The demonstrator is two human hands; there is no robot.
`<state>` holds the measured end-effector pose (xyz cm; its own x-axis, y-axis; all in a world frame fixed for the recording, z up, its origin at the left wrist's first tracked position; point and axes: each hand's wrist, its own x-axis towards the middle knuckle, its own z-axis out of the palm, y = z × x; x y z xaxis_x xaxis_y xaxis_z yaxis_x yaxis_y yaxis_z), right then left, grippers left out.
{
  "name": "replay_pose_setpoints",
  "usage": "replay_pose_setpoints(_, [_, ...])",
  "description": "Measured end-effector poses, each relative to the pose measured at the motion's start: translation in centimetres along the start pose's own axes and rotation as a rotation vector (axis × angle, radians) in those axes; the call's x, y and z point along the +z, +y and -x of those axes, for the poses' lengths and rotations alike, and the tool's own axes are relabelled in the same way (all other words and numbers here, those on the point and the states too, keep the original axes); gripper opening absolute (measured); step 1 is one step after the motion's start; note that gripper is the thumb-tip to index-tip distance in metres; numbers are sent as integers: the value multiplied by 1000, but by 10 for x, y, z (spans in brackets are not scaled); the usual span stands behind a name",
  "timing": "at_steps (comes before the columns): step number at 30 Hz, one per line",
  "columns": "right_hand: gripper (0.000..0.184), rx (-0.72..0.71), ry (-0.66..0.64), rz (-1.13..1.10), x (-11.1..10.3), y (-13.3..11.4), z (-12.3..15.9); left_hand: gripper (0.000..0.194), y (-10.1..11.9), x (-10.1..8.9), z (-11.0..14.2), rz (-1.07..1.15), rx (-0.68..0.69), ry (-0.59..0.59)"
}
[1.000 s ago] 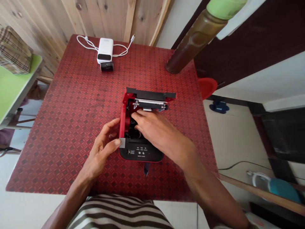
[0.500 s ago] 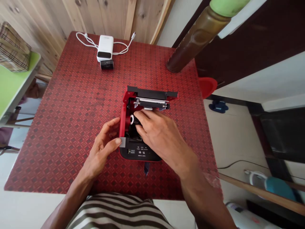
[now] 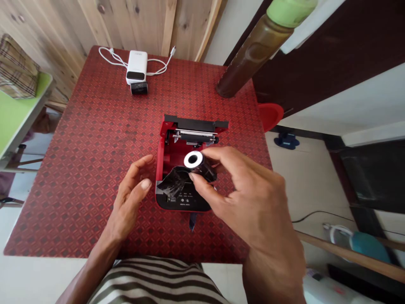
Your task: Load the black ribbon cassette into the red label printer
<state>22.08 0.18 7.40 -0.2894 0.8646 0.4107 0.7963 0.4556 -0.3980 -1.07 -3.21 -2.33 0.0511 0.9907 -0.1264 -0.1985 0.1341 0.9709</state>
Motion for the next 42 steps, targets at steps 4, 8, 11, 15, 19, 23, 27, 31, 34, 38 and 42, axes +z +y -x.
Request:
replay_pose_setpoints(4, [19,120,66,-97,-13,1,10,63,25,7,12,-300,260,69])
replay_pose_setpoints(8, [21,229,103,-119,-25,-1,25,61,48,24,16,-524,400,56])
replay_pose_setpoints(11, [23,281,133,-161,-32,1,39,40,57,40,12,-557,444,21])
replay_pose_setpoints(15, [28,378,163,-303,-37,14,56,18,64,56,8,-446,371,-45])
replay_pose_setpoints(19, [44,448,148,-633,-35,33,67,14,72,64,8,-303,209,-110])
replay_pose_setpoints(23, [41,453,61,-865,-26,49,69,13,73,68,8,-352,183,-103])
replay_pose_setpoints(27, [32,447,123,-912,-16,61,68,8,70,68,8,-555,270,-105])
replay_pose_setpoints(31, [27,464,141,-928,-14,65,68,7,67,65,7,-637,324,-141])
replay_pose_setpoints(34, [29,459,93,-965,-19,66,69,8,65,61,6,-596,290,-137])
replay_pose_setpoints(38, [38,502,51,-988,-18,78,69,14,65,55,8,-558,227,-115])
replay_pose_setpoints(42, [40,602,238,-870,3,117,58,23,68,43,12,-538,147,73])
